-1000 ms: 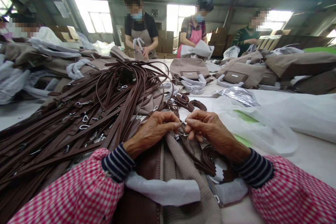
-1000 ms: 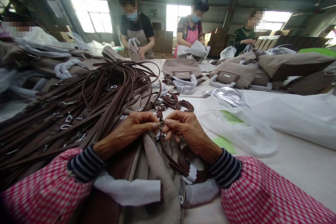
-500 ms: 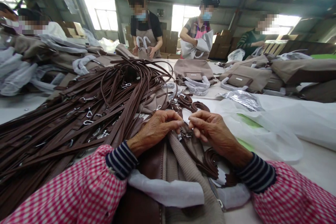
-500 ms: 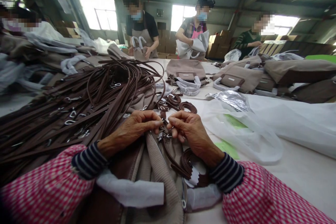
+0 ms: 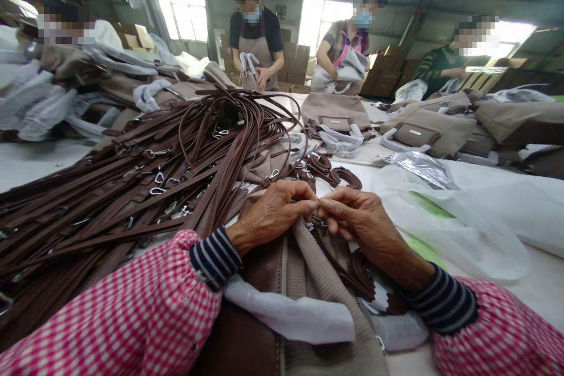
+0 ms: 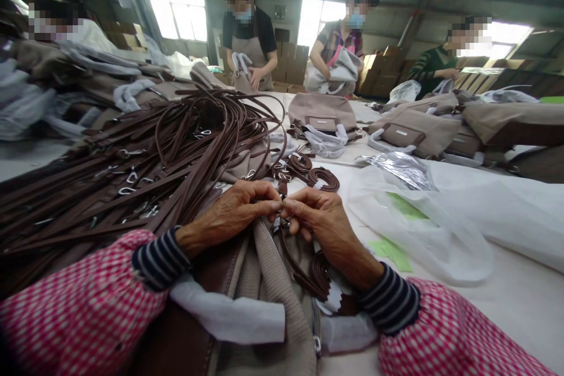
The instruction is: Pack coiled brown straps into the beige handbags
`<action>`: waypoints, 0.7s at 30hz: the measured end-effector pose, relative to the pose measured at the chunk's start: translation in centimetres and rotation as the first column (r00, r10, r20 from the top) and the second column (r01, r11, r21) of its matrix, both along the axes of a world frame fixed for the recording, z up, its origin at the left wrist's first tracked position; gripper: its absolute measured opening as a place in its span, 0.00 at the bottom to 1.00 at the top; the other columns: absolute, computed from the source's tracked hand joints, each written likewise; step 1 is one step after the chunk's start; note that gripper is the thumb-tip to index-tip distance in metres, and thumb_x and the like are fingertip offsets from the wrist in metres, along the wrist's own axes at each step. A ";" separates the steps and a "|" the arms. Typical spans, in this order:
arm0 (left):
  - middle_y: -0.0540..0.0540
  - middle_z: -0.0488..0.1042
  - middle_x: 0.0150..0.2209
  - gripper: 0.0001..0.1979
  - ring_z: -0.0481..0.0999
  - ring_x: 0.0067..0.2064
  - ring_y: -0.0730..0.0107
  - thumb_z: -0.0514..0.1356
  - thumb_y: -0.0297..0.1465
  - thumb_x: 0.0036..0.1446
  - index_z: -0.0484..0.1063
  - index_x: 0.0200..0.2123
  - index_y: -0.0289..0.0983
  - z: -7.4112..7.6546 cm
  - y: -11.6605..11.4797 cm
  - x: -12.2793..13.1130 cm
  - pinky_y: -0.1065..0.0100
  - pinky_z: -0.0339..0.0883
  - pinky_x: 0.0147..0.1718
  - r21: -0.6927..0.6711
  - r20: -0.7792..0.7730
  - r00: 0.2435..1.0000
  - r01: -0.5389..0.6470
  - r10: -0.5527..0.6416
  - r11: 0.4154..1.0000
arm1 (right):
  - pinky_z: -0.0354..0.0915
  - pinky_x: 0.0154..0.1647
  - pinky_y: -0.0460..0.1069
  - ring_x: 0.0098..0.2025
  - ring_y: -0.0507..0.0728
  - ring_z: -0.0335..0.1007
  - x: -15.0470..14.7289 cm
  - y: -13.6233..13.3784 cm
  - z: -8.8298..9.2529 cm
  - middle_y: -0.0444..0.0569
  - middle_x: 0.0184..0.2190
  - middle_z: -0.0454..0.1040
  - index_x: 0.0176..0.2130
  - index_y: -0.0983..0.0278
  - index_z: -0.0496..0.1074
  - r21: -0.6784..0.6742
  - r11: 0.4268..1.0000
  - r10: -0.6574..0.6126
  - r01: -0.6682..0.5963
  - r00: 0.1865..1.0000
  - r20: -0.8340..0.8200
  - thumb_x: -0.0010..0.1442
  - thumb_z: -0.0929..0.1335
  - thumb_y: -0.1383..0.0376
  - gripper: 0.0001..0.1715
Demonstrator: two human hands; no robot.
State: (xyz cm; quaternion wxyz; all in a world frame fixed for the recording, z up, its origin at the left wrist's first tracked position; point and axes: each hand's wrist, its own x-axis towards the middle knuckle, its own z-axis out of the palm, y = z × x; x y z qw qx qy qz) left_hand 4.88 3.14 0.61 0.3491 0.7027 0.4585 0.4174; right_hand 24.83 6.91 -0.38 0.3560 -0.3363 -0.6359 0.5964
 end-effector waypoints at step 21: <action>0.49 0.76 0.31 0.09 0.73 0.37 0.65 0.61 0.32 0.65 0.76 0.32 0.37 0.1 -0.4 0.2 0.65 0.65 0.40 0.048 -0.179 0.980 -0.078 0.085 0.996 | 0.50 0.20 0.43 0.20 0.45 0.56 -1.0 0.3 0.0 0.42 0.22 0.71 0.27 0.66 0.73 -0.100 0.994 0.020 -0.032 0.993 -0.115 0.53 0.78 0.58 0.17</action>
